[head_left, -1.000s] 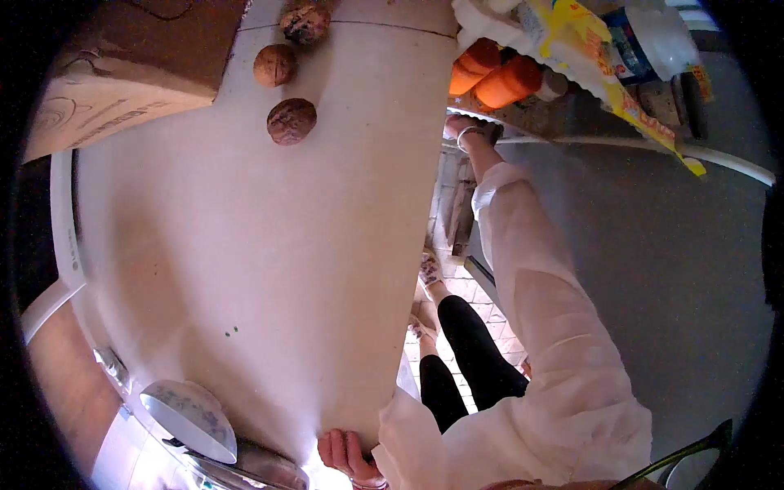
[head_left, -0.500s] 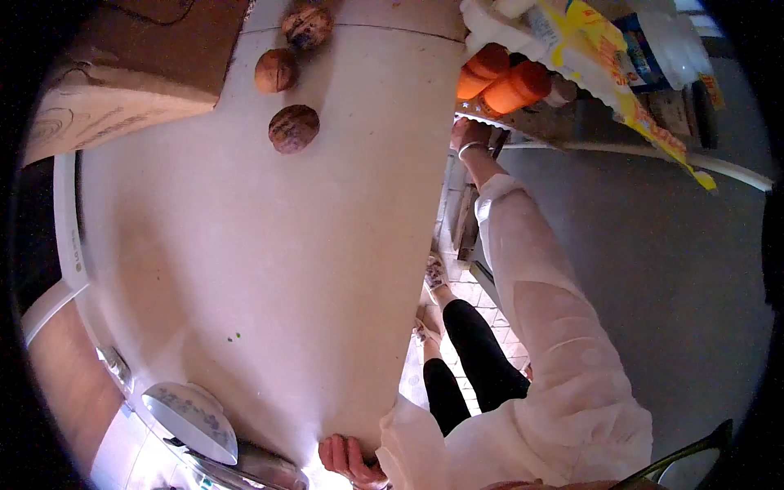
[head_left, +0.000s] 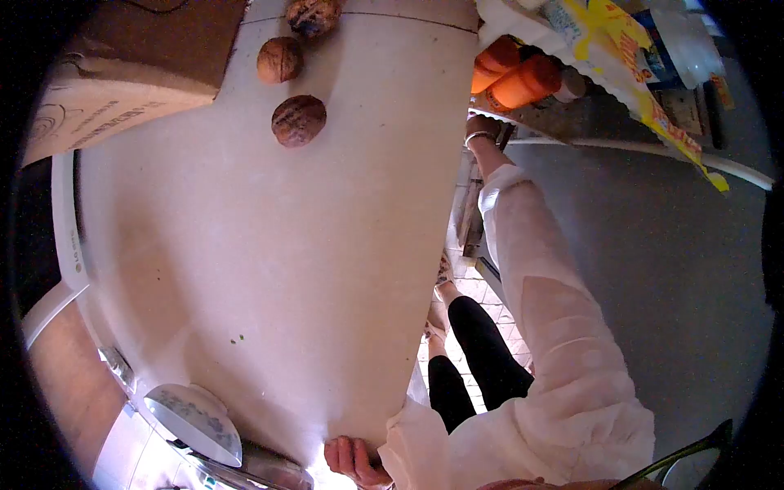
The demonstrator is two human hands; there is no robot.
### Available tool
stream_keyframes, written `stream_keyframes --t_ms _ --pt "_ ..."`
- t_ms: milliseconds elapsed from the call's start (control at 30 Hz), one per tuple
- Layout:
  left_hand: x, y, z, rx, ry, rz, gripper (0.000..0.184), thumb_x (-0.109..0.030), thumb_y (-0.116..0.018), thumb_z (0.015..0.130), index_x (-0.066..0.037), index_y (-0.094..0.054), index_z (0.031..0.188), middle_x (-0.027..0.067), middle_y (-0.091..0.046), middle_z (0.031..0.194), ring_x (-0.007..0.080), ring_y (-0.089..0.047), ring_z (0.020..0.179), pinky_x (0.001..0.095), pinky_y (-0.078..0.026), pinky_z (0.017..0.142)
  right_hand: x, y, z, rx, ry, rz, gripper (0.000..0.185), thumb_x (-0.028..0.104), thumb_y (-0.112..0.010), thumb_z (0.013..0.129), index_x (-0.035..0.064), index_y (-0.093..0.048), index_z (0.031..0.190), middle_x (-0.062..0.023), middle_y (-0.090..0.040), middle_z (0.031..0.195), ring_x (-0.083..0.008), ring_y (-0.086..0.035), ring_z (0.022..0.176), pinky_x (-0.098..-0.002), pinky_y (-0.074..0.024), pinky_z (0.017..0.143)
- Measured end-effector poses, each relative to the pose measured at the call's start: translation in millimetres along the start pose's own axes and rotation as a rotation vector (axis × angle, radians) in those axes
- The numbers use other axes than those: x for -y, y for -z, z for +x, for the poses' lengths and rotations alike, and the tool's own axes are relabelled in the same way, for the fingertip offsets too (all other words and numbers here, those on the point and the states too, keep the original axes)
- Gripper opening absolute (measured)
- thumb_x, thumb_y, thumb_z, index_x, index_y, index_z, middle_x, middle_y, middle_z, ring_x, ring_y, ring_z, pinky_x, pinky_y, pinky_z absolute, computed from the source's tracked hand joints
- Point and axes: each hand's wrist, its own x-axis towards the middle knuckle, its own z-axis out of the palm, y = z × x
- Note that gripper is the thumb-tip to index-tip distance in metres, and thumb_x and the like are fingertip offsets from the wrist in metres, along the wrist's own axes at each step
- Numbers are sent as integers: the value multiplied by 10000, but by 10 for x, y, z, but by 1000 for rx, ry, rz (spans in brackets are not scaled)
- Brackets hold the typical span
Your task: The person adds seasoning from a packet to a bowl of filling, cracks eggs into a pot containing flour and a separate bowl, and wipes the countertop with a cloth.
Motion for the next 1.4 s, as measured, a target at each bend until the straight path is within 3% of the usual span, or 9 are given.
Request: stream_keyframes --t_ms 500,1267,1400 --pt "-20 25 29 -2 -16 -26 313 -230 -507 942 20 -570 1120 214 -524 1231 402 -481 1139 525 -413 959 -1 417 4 219 159 224 364 395 -468 886 117 -680 987 -106 -678 1010 -260 -653 939 -411 -503 800" --pt "-206 63 304 -70 23 -142 229 -105 -550 929 40 -602 1098 215 -540 1212 420 -503 1117 535 -436 941 -23 221 -242 302 34 -107 363 373 -445 904 106 -645 1046 -133 -648 1095 -283 -622 1021 -420 -487 855" --pt "-87 22 85 -8 7 -67 311 -223 -514 936 19 -574 1121 208 -526 1228 400 -482 1136 522 -410 962 -42 229 -257 339 23 -142 363 369 -441 907 104 -639 1056 -138 -643 1109 -287 -617 1035 -422 -484 864"
